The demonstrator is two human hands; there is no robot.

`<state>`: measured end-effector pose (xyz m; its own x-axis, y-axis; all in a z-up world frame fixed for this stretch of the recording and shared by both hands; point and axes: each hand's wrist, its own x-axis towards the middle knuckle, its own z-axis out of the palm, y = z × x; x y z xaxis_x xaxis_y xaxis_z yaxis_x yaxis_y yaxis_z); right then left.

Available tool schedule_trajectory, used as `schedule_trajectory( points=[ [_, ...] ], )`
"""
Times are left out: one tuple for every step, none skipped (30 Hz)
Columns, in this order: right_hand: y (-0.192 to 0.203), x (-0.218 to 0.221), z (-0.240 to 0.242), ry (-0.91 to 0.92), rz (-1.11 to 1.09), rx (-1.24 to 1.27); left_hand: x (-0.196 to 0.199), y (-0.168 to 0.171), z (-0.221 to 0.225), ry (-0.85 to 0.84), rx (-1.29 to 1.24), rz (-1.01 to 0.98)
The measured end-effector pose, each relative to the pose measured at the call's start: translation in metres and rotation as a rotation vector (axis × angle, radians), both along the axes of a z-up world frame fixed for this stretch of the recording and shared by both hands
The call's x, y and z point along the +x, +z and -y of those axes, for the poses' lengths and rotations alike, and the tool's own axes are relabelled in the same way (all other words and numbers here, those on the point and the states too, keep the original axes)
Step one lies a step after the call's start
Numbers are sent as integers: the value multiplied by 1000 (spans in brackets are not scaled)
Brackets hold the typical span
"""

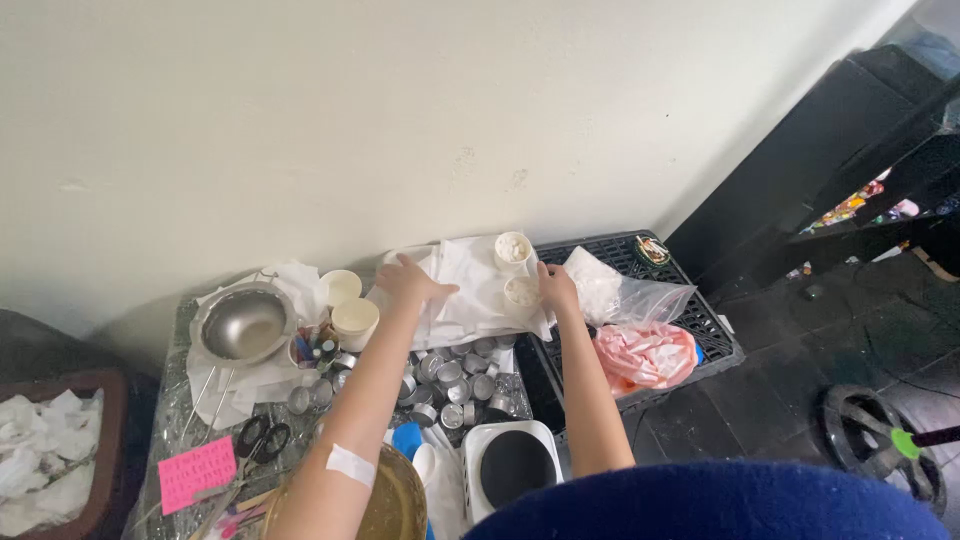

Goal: Organizing small metal containers on a workbench.

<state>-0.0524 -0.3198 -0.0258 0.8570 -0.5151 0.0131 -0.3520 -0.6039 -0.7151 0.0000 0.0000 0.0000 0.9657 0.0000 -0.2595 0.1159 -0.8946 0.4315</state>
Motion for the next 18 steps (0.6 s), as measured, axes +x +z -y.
schedule_trajectory(
  points=[
    [3, 3, 0, -2, 0, 4, -4, 4, 2, -2, 4, 0],
    [6, 6, 0, -22, -56, -33, -8, 8, 5, -7, 104, 0],
    [9, 7, 0, -43, -115, -69, -13, 10, 8, -13, 204, -2],
    [8, 8, -1, -46, -117, -66, -18, 19, 7, -15, 207, -4],
    [8, 9, -3, -4, -156, -139, -23, 27, 6, 0, 291, -42],
    [8, 10, -6, 38, -195, -212, -27, 36, 4, 15, 374, -81],
    [6, 9, -9, 40, -198, -211, -28, 35, 0, 16, 376, -84],
    [4, 9, -12, 47, -192, -273, -29, 34, -4, 66, 334, -115],
    [4, 10, -16, 56, -183, -337, -28, 34, -8, 118, 290, -145],
    [8, 12, -20, 60, -183, -338, -25, 36, -10, 121, 289, -146],
    [12, 13, -23, 98, -267, -340, -24, 36, -11, 74, 311, -193],
    [16, 13, -27, 137, -352, -343, -23, 37, -12, 26, 332, -241],
    [16, 12, -29, 138, -356, -342, -28, 40, -14, 26, 333, -245],
    [17, 12, -31, 144, -408, -321, -33, 43, -15, 33, 332, -217],
    [20, 13, -32, 146, -454, -301, -35, 49, -17, 40, 331, -182],
    [12, 17, -28, 144, -452, -299, -35, 49, -18, 38, 333, -180],
    [4, 19, -23, 149, -415, -327, -38, 49, -18, 44, 304, -138],
    [-4, 21, -18, 155, -377, -355, -41, 48, -19, 50, 276, -95]
  ],
)
